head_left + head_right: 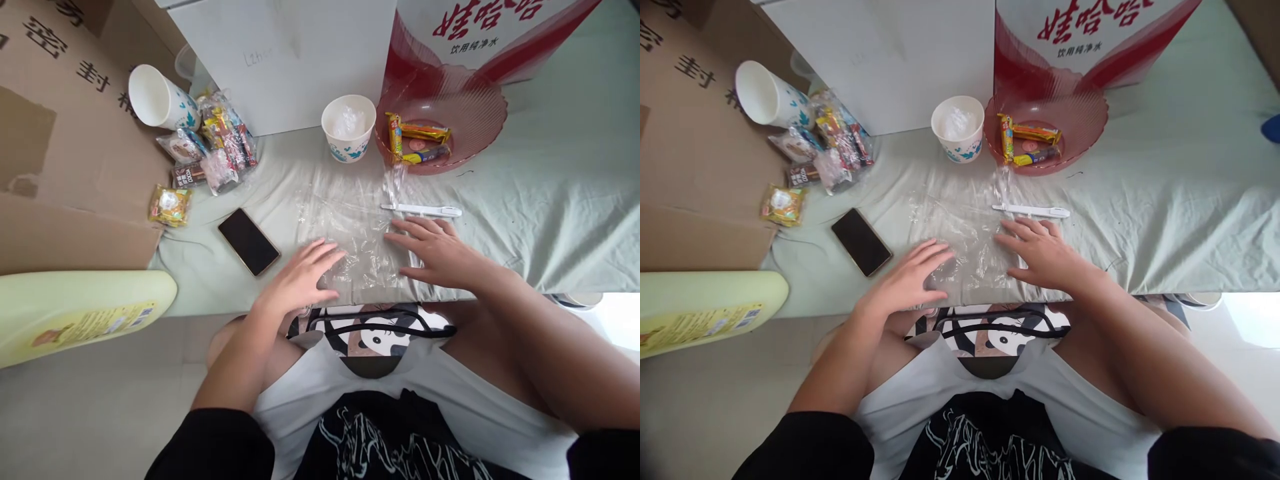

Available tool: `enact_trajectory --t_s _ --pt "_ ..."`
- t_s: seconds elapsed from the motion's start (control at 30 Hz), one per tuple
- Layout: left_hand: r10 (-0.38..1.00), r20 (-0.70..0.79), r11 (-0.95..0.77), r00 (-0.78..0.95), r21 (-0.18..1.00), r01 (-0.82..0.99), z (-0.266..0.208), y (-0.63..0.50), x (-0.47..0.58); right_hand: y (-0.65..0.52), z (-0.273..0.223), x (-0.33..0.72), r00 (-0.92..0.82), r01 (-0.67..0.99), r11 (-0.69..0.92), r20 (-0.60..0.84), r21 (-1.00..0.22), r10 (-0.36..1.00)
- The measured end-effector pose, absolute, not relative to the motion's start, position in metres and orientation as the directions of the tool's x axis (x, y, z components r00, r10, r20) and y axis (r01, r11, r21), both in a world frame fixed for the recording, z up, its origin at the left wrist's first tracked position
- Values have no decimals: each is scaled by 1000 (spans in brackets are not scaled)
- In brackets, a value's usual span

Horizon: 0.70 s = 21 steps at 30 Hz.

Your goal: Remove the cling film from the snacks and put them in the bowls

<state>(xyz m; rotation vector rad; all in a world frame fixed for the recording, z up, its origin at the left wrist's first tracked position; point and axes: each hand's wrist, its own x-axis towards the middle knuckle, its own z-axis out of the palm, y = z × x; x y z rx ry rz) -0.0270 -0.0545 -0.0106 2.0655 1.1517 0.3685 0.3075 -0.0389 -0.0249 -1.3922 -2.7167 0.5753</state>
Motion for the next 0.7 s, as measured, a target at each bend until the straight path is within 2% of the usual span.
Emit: enact_trajectory --t_s 0.1,0.17,0.27,0.33,0.4,0.47,0.53,0.63,0.7 --pt "872 -85 -292 481 699 653 -15 -60 -32 -42 -19 308 -666 714 587 -113 -380 737" --pt "923 -39 -230 383 743 629 -15 -58 -38 -46 -18 305 -699 685 612 -121 -396 704" --pt "970 -9 -112 244 871 478 -9 -52 -41 -49 -22 297 -715 674 628 -132 -389 686" --pt "987 -9 -51 162 931 361 -6 -49 -40 -48 -24 291 -722 656 643 -77 -395 688" --pt "997 -26 3 73 952 305 -6 -47 -40 -45 -23 288 -726 606 650 16 -458 688" --pt "999 -38 38 -5 960 278 -9 -44 -41 -41 -18 288 -706 538 607 81 -584 703" --pt "997 -39 53 -62 972 230 -13 -40 -43 -37 -12 292 -615 518 482 85 -707 784" --pt "990 -51 70 -128 987 144 -15 -35 -44 -33 -8 297 -314 519 219 55 -826 948" --pt "983 -87 103 -162 990 98 -13 -30 -42 -32 -10 299 -145 420 105 48 -901 988"
